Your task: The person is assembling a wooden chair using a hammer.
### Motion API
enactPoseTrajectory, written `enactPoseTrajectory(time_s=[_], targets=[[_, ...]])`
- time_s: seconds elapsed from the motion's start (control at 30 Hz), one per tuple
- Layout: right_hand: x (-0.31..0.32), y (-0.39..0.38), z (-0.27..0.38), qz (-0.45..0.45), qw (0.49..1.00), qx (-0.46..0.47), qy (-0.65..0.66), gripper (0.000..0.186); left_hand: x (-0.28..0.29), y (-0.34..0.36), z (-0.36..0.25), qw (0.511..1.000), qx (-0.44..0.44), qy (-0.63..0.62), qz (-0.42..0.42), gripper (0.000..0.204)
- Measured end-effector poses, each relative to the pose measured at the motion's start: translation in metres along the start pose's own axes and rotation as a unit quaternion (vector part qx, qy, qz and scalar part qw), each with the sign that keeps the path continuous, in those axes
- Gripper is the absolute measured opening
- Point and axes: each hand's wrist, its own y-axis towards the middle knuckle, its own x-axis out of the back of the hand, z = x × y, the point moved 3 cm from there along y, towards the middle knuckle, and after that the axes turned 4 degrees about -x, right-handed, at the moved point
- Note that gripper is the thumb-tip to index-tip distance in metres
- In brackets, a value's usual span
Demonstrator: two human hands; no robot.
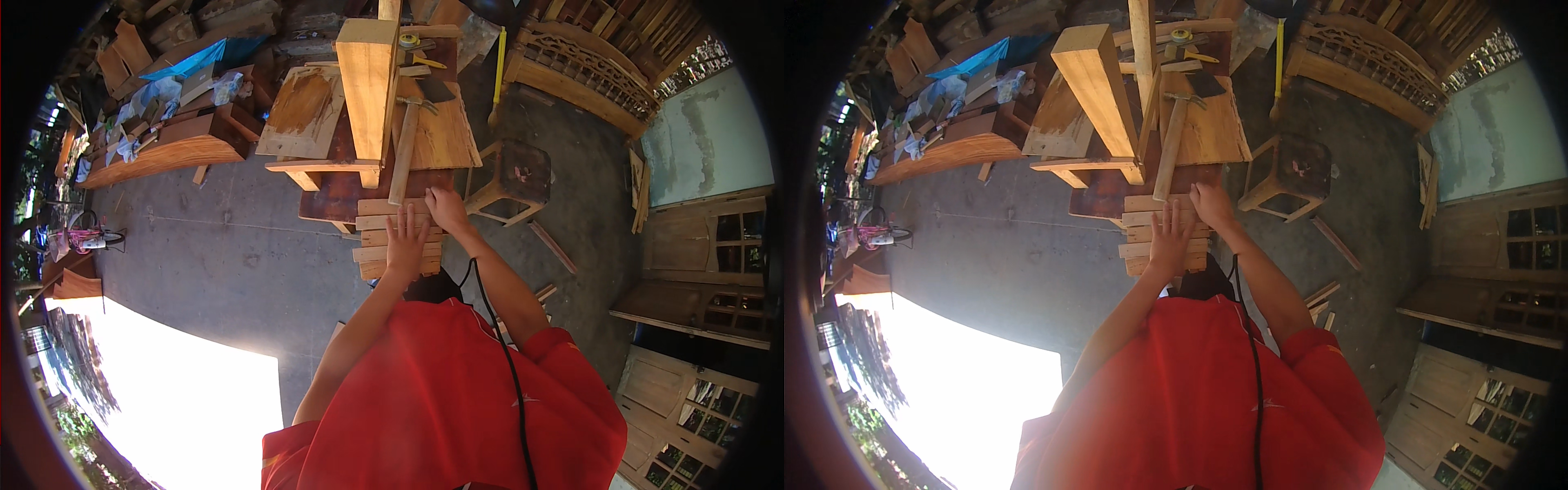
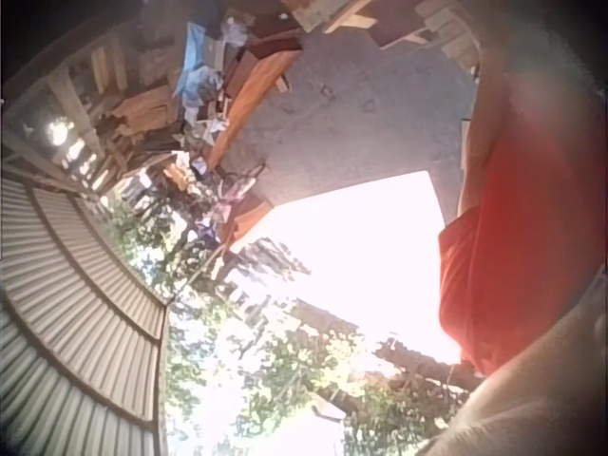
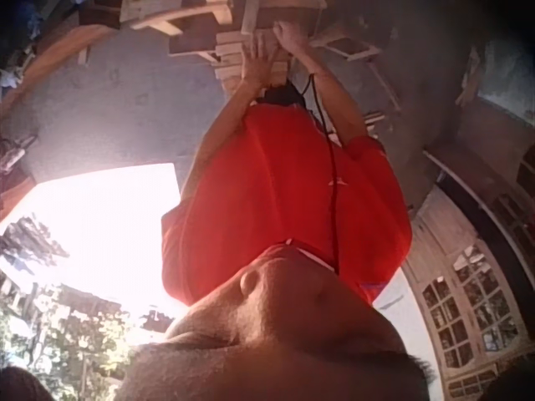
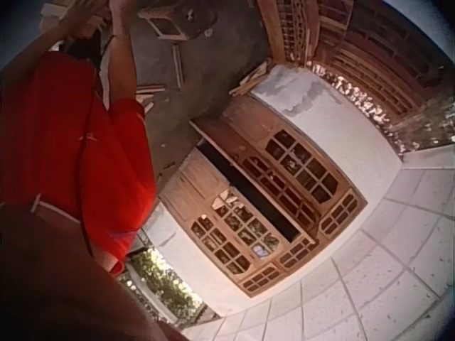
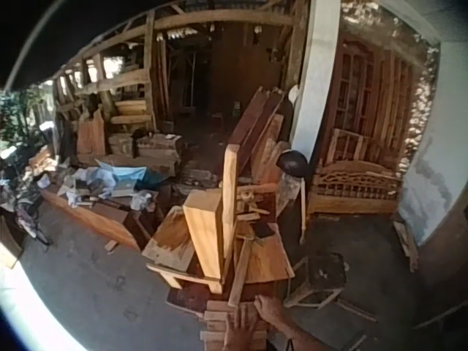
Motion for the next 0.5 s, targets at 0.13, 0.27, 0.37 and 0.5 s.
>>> enactPoseTrajectory(time_s=[0.13, 0.27, 0.37, 0.5], targets=[[0.001, 0.023, -0.012, -0.183, 0.971, -0.046, 0.148, 0.039, -0.008, 0.002, -0.002, 0.998, 0.001, 0.020, -0.054, 0.144], [0.060, 0.102, -0.030, -0.166, 0.953, -0.147, 0.208, 0.039, 0.004, 0.001, -0.005, 0.999, -0.015, 0.034, -0.039, 0.144], [0.065, 0.097, -0.028, -0.087, 0.895, -0.213, 0.381, 0.037, 0.011, -0.004, 0.001, 1.000, 0.000, 0.022, -0.019, 0.135], [0.048, 0.076, -0.031, 0.009, 0.906, -0.270, 0.327, 0.037, 0.007, -0.007, 0.000, 1.000, 0.001, 0.028, 0.005, 0.134]])
